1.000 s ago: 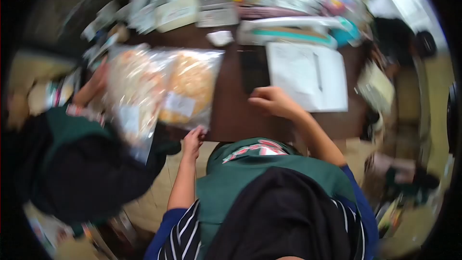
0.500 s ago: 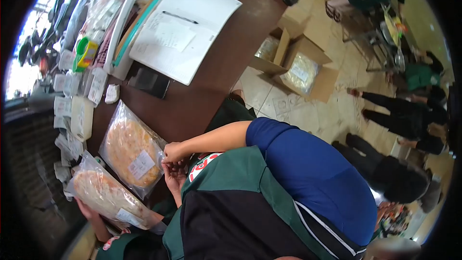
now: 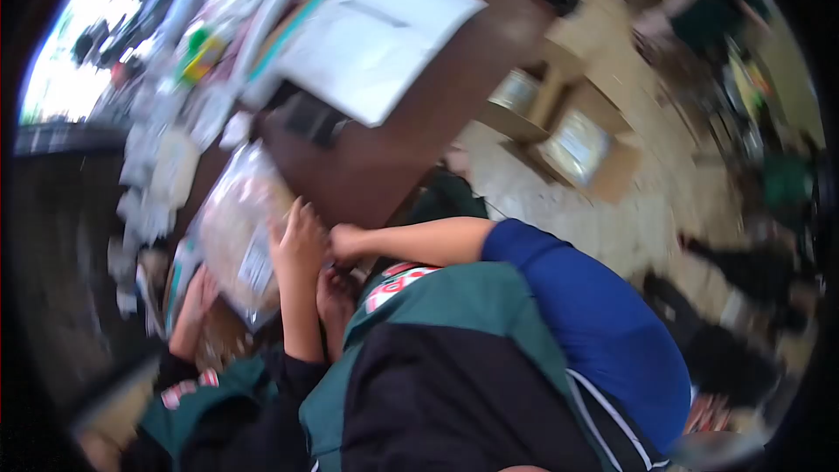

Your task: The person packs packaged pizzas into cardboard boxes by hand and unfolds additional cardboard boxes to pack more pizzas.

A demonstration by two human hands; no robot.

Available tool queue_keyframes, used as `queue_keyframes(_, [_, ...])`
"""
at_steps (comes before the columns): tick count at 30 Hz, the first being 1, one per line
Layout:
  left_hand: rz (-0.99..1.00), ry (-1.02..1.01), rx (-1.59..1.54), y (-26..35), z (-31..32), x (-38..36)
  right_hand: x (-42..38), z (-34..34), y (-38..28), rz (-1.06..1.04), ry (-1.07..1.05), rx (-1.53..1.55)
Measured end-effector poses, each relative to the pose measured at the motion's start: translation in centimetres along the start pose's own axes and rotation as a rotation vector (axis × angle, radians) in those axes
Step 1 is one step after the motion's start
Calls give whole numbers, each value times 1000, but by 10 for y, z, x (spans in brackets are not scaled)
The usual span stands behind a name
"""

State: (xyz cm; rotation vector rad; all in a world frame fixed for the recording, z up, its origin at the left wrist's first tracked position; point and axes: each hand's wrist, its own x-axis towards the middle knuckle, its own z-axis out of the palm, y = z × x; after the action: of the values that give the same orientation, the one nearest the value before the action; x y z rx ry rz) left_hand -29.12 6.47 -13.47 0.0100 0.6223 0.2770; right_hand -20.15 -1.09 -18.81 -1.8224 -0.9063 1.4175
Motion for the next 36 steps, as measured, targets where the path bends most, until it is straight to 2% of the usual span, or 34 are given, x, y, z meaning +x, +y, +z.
queue_keyframes(1, [114, 228, 654, -10, -20, -26, -17, -11, -12, -63, 31, 105])
queue_keyframes(2, [176, 372, 628, -22, -43, -39, -7, -5, -2, -68, -52, 214])
queue_keyframes(3, [240, 515, 601, -34, -67, -52, -6, 1, -1, 77, -101, 447])
queue_keyframes(5, [273, 511, 515, -43, -72, -59, -6, -6, 1, 70, -135, 471])
queue_keyframes(9, [410, 552, 369, -59, -68, -68, -12, -28, -14, 191, -156, 636])
queue_keyframes(12, [440, 573, 379, -57, -70, -78, -14, -31, -38, 263, -181, 519])
queue_keyframes(15, [440, 560, 383, -52, -75, -80, -10, -20, -41, 268, -243, 533])
queue_keyframes(18, [485, 562, 338, -52, -78, -80, 4, -21, -57, 102, -204, 530])
queue_keyframes(19, [513, 563, 320, -51, -78, -82, 7, -24, -71, 16, -201, 450])
queue_keyframes(20, [528, 530, 315, -50, -81, -84, 13, -28, -86, -44, -187, 214])
queue_keyframes(21, [529, 538, 302, -49, -83, -86, 11, -33, -106, -96, -216, 229])
queue_keyframes(22, [539, 539, 295, -48, -84, -86, 12, -36, -121, -58, -256, 240])
queue_keyframes(23, [552, 539, 288, -46, -86, -87, 14, -34, -132, -125, -204, 299])
queue_keyframes(25, [553, 553, 282, -41, -88, -87, 12, -35, -147, -153, -233, 403])
queue_keyframes(28, [580, 517, 268, -32, -89, -82, 7, -38, -134, -137, -232, 434])
queue_keyframes(30, [551, 577, 299, -28, -85, -70, 3, -41, -104, -41, -147, 247])
queue_keyframes(32, [559, 628, 346, -24, -85, -56, 7, -39, -61, 87, -115, 252])
queue_keyframes(33, [561, 684, 399, -21, -88, -50, 4, -41, -57, 86, -116, 246])
queue_keyframes(36, [617, 627, 416, -9, -99, -37, 5, -43, -67, 197, -141, 227])
